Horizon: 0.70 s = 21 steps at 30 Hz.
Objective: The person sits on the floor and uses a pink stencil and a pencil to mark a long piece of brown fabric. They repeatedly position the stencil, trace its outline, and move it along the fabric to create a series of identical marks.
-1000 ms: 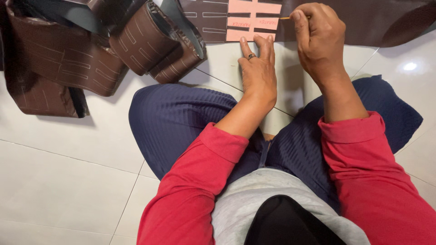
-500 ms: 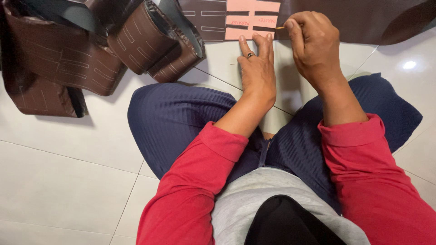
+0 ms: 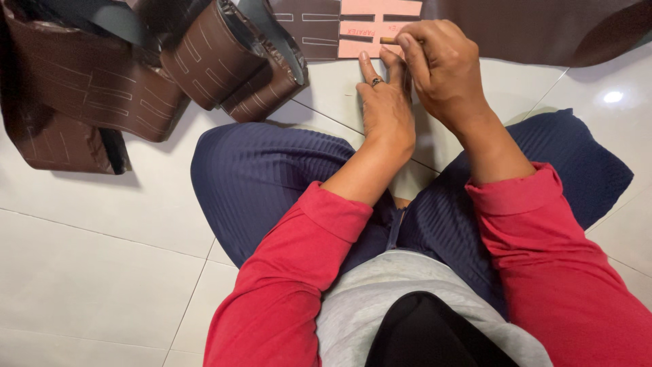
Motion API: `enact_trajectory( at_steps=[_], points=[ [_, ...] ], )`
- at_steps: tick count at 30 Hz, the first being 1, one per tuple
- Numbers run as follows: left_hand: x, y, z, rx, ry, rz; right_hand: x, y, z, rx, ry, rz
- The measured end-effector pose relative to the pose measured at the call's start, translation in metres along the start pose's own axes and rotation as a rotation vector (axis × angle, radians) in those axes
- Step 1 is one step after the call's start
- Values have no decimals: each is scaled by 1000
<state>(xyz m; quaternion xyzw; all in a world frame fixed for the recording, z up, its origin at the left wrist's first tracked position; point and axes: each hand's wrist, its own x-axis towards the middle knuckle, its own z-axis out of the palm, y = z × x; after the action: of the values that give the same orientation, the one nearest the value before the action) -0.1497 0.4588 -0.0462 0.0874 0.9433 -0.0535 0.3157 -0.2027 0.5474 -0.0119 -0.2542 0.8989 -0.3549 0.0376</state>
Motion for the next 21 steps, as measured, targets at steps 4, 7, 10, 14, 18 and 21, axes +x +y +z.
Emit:
enact_trajectory(
  at_steps=[4, 7, 10, 14, 18, 21],
  points=[
    [1, 0, 1, -73, 70, -43, -6, 4, -8, -46, -27, 6],
    [1, -1, 2, -81, 58, -24, -10, 11, -17, -93, -24, 18],
    [2, -3, 2, -90, 43, -8, -14, 15, -23, -117, -22, 53],
    [2, -3, 1, -52, 45, -14, -18, 17, -28, -147, -23, 89],
    [2, -4, 1, -47, 52, -7, -18, 17, -28, -128, -12, 67],
    [1, -5, 2, -48, 140, -27, -18, 15, -28, -144, -15, 50]
  ],
)
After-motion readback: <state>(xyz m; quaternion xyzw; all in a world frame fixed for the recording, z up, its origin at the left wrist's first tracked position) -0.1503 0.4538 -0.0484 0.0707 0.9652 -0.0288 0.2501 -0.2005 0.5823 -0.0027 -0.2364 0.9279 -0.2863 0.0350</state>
